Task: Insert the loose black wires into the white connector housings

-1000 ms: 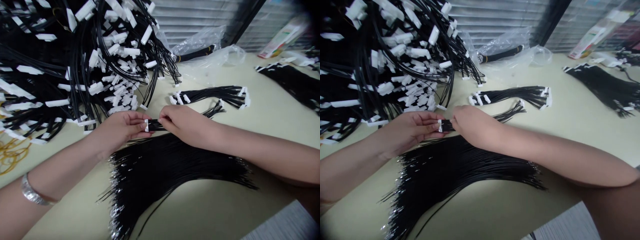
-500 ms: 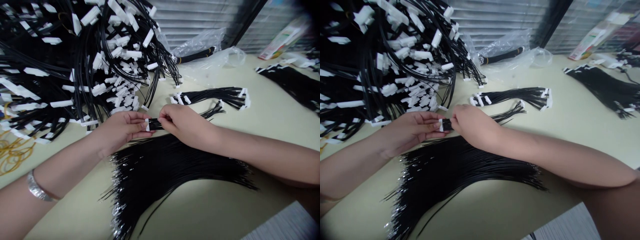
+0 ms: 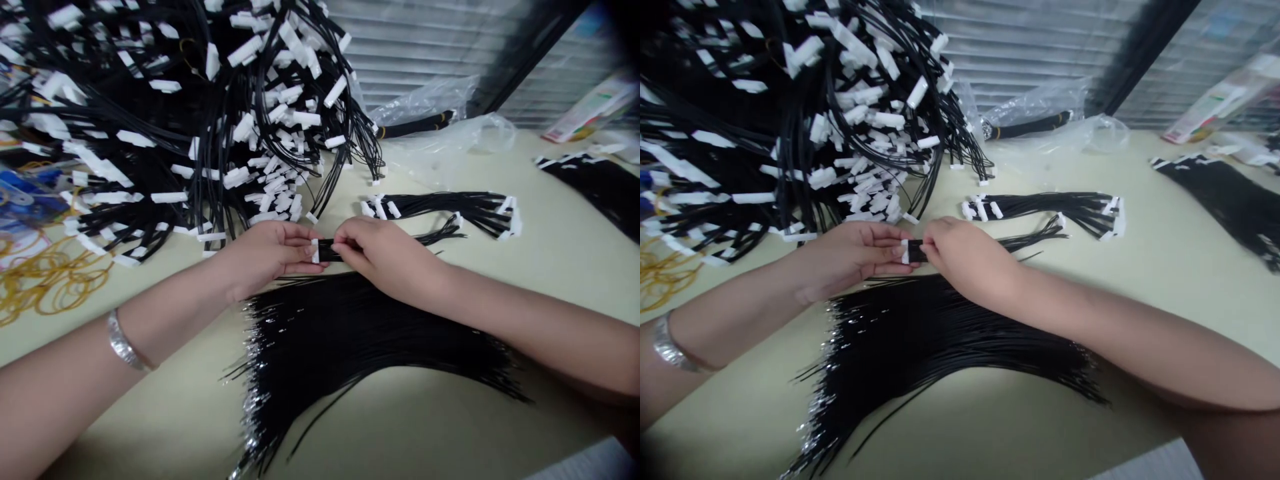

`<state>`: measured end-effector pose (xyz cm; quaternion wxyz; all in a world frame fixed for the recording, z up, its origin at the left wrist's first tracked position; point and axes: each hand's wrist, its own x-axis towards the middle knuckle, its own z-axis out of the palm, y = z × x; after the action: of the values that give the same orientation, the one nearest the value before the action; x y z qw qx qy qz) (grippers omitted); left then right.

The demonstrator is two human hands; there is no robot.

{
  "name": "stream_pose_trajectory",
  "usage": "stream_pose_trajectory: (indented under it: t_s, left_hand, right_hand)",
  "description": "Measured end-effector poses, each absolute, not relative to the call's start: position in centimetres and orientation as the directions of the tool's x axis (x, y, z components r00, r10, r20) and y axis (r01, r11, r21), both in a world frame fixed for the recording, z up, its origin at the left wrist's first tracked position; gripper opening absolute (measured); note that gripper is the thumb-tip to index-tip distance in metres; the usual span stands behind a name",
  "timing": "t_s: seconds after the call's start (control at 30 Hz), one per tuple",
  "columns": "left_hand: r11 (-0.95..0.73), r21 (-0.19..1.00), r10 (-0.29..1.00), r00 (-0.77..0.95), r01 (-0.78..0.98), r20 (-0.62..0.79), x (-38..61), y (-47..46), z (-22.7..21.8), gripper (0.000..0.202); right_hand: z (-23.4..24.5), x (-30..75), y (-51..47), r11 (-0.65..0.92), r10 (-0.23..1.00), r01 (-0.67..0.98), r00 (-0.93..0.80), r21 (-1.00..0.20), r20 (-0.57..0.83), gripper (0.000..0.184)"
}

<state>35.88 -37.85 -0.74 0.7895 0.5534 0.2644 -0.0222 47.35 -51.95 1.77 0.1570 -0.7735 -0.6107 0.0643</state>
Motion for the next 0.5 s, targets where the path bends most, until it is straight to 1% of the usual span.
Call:
stream_pose_trajectory:
  t_s: [0.1,0.13,0.17,0.2,0.27,0.33,0.37,0.43,0.5]
  left_hand:
    - [0.325,0.898,0.254,0.888,0.296,-0.384,35.7,-37.7,0.2,0.02]
    - [0.3,0.915,0.268,0.897,0.269,-0.352,35.6,-37.6,0.6,0.02]
    - [0.277,0.931,0.287,0.904,0.238,-0.316,35.5,-37.4,0.8,0.02]
    - [0.257,0.943,0.311,0.906,0.21,-0.287,35.5,-37.2,1.0,0.019]
    - [0.234,0.955,0.362,0.896,0.18,-0.257,35.4,-36.7,1.2,0.017]
    - [0.221,0.959,0.411,0.875,0.176,-0.256,35.4,-36.1,1.1,0.018]
    - [0.217,0.961,0.432,0.866,0.172,-0.252,35.4,-35.9,1.1,0.018]
    - [0.208,0.966,0.459,0.857,0.153,-0.235,35.4,-35.5,0.9,0.018]
    - [0.208,0.968,0.47,0.854,0.14,-0.224,35.4,-35.3,0.8,0.018]
  right_hand:
    - [3.5,46.8,-52.8,-0.074,0.946,0.971,0.14,-0.227,0.293,0.013]
    - [3.9,46.4,-52.9,-0.035,0.938,0.979,0.101,-0.199,0.332,0.014]
    - [4.1,46.0,-53.0,0.0,0.939,0.983,0.062,-0.181,0.337,0.015]
    - [4.1,45.5,-53.0,0.035,0.951,0.985,0.018,-0.169,0.308,0.014]
    - [3.3,44.6,-52.4,0.097,0.977,0.986,-0.069,-0.135,0.2,0.014]
    - [2.1,43.9,-51.3,0.111,0.989,0.991,-0.103,-0.07,0.107,0.018]
    - [1.5,43.7,-50.6,0.103,0.992,0.993,-0.097,-0.058,0.084,0.021]
    - [0.7,43.5,-49.4,0.084,0.995,0.993,-0.08,-0.082,0.051,0.024]
    - [0.5,43.6,-48.5,0.066,0.998,0.989,-0.065,-0.132,0.013,0.022]
